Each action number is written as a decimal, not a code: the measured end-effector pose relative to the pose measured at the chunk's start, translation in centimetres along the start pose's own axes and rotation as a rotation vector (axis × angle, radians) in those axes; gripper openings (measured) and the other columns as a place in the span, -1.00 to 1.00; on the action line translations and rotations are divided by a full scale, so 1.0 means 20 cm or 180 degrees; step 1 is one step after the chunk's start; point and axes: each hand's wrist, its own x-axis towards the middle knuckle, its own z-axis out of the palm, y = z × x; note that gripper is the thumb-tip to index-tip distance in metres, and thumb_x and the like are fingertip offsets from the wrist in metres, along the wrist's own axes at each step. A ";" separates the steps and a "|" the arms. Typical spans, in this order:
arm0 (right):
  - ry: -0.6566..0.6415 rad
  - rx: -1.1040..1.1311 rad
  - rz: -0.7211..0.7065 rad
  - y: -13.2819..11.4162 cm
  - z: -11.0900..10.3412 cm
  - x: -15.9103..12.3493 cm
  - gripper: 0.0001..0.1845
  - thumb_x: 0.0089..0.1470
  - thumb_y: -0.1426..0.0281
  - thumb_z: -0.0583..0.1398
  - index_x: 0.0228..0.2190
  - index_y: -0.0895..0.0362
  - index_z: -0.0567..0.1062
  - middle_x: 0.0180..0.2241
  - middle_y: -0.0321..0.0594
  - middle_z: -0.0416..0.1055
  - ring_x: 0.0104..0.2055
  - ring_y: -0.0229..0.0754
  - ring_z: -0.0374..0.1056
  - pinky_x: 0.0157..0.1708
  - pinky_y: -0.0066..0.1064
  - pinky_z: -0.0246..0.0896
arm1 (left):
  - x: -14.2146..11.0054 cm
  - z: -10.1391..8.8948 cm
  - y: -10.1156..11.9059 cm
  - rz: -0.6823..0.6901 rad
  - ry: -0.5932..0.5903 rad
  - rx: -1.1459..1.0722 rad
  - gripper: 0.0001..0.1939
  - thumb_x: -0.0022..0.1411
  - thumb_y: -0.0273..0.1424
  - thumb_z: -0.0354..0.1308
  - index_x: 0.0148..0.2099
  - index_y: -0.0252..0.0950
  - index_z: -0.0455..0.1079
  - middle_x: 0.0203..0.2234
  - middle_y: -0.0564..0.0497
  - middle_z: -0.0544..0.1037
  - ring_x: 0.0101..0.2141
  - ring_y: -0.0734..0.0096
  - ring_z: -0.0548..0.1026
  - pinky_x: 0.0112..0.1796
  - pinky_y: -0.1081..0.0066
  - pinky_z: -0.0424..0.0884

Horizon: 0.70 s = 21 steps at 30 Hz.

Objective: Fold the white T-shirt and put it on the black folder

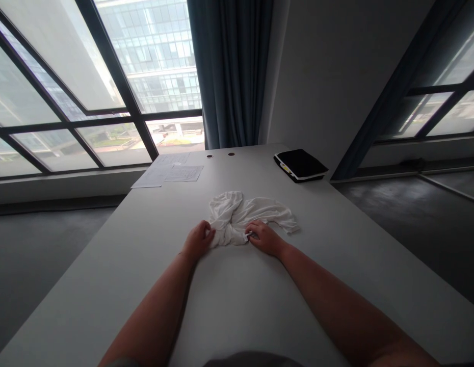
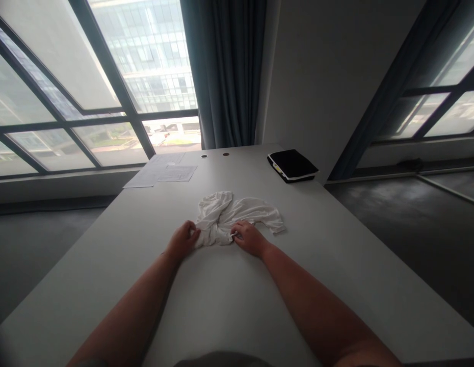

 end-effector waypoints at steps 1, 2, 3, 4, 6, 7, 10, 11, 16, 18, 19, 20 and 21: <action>0.0001 0.0056 0.0031 0.00 -0.01 0.00 -0.85 0.08 0.52 0.21 -0.30 0.09 0.56 -0.15 -0.13 0.55 -0.01 -0.05 0.43 0.09 -0.21 0.29 | 0.00 -0.01 -0.01 -0.0143 0.0162 -0.0090 -0.72 0.31 -0.13 0.09 -0.08 -0.19 0.41 -0.54 0.15 0.40 -0.50 0.42 0.33 -0.35 0.43 0.30; 0.0009 0.0118 0.0065 0.00 -0.01 0.00 -0.86 0.09 0.50 0.20 -0.31 0.09 0.55 -0.16 -0.13 0.56 -0.02 -0.06 0.44 0.08 -0.21 0.30 | 0.01 -0.01 -0.02 -0.0241 0.0315 -0.0183 -0.68 0.31 -0.13 0.08 -0.01 -0.19 0.41 -0.51 0.14 0.44 -0.50 0.42 0.34 -0.34 0.43 0.31; 0.0032 0.0182 0.0101 0.00 -0.02 0.00 -0.88 0.11 0.48 0.20 -0.31 0.09 0.55 -0.17 -0.13 0.56 -0.04 -0.06 0.44 0.07 -0.22 0.30 | 0.01 -0.02 -0.03 -0.0290 0.0442 -0.0279 -0.64 0.31 -0.13 0.08 0.05 -0.19 0.41 -0.45 0.11 0.49 -0.49 0.42 0.36 -0.32 0.43 0.33; 0.0061 0.0238 0.0142 0.00 -0.02 0.00 -0.88 0.13 0.45 0.19 -0.30 0.09 0.55 -0.18 -0.13 0.56 -0.06 -0.07 0.44 0.05 -0.23 0.31 | 0.01 -0.04 -0.04 -0.0321 0.0558 -0.0368 -0.61 0.31 -0.13 0.07 0.08 -0.19 0.41 -0.39 0.09 0.54 -0.47 0.43 0.39 -0.30 0.43 0.34; 0.0107 0.0306 0.0240 0.01 -0.04 -0.01 -0.87 0.17 0.38 0.18 -0.30 0.09 0.55 -0.19 -0.14 0.57 -0.09 -0.08 0.45 0.01 -0.27 0.32 | 0.02 -0.06 -0.06 -0.0401 0.0718 -0.0511 -0.60 0.30 -0.13 0.07 0.09 -0.19 0.43 -0.32 0.07 0.58 -0.44 0.44 0.41 -0.30 0.45 0.36; 0.0129 0.0325 0.0303 0.01 -0.05 -0.01 -0.85 0.19 0.35 0.17 -0.29 0.09 0.55 -0.20 -0.15 0.57 -0.11 -0.09 0.46 -0.01 -0.28 0.32 | 0.02 -0.07 -0.08 -0.0461 0.0767 -0.0551 -0.61 0.30 -0.13 0.07 0.07 -0.19 0.44 -0.34 0.08 0.58 -0.45 0.45 0.40 -0.31 0.46 0.35; 0.0193 0.0363 0.0502 0.03 -0.08 -0.02 -0.78 0.23 0.27 0.16 -0.28 0.09 0.57 -0.21 -0.16 0.59 -0.14 -0.09 0.48 -0.06 -0.31 0.32 | 0.02 -0.08 -0.12 -0.0637 0.0913 -0.0488 -0.67 0.29 -0.13 0.08 -0.08 -0.21 0.49 -0.46 0.11 0.50 -0.46 0.44 0.36 -0.36 0.47 0.30; 0.0234 0.0377 0.0558 0.04 -0.09 -0.02 -0.77 0.23 0.25 0.17 -0.28 0.10 0.58 -0.22 -0.17 0.60 -0.15 -0.09 0.48 -0.07 -0.32 0.32 | 0.02 -0.09 -0.13 -0.0679 0.0949 -0.0427 -0.69 0.28 -0.13 0.08 -0.13 -0.21 0.49 -0.49 0.11 0.47 -0.46 0.44 0.36 -0.36 0.47 0.28; 0.0418 0.0393 0.0668 0.07 -0.10 -0.02 -0.74 0.24 0.21 0.18 -0.29 0.11 0.58 -0.27 -0.20 0.60 -0.21 -0.10 0.48 -0.14 -0.35 0.28 | 0.04 -0.08 -0.16 -0.0761 0.0910 -0.0044 -0.85 0.19 -0.29 0.09 -0.40 -0.21 0.36 -0.50 0.09 0.40 -0.42 0.40 0.35 -0.31 0.43 0.30; 0.0436 0.0311 0.0668 0.09 -0.09 -0.03 -0.75 0.24 0.22 0.18 -0.30 0.11 0.58 -0.31 -0.20 0.59 -0.27 -0.12 0.46 -0.20 -0.36 0.26 | 0.05 -0.09 -0.16 -0.0596 0.0931 0.0078 -0.85 0.14 -0.35 0.09 -0.48 -0.21 0.27 -0.41 0.02 0.45 -0.34 0.35 0.40 -0.21 0.38 0.36; 0.0437 0.0238 0.0662 0.09 -0.09 -0.03 -0.75 0.24 0.23 0.18 -0.31 0.11 0.57 -0.33 -0.21 0.58 -0.29 -0.13 0.45 -0.23 -0.37 0.24 | 0.05 -0.09 -0.16 -0.0468 0.0948 0.0064 -0.83 0.12 -0.37 0.09 -0.50 -0.21 0.24 -0.33 -0.03 0.49 -0.26 0.31 0.44 -0.15 0.35 0.38; 0.0438 0.0153 0.0643 0.09 -0.08 -0.03 -0.76 0.24 0.24 0.17 -0.32 0.11 0.57 -0.35 -0.21 0.57 -0.32 -0.13 0.43 -0.25 -0.37 0.23 | 0.05 -0.10 -0.15 -0.0323 0.0940 -0.0015 -0.82 0.12 -0.38 0.09 -0.52 -0.21 0.23 -0.22 -0.08 0.53 -0.18 0.27 0.46 -0.09 0.32 0.40; 0.0422 0.0074 0.0602 0.09 -0.08 -0.03 -0.76 0.24 0.25 0.17 -0.33 0.11 0.57 -0.37 -0.22 0.56 -0.34 -0.14 0.42 -0.27 -0.38 0.21 | 0.05 -0.10 -0.15 -0.0169 0.0875 -0.0155 -0.81 0.13 -0.38 0.08 -0.52 -0.22 0.22 -0.10 -0.11 0.55 -0.10 0.25 0.47 -0.05 0.30 0.40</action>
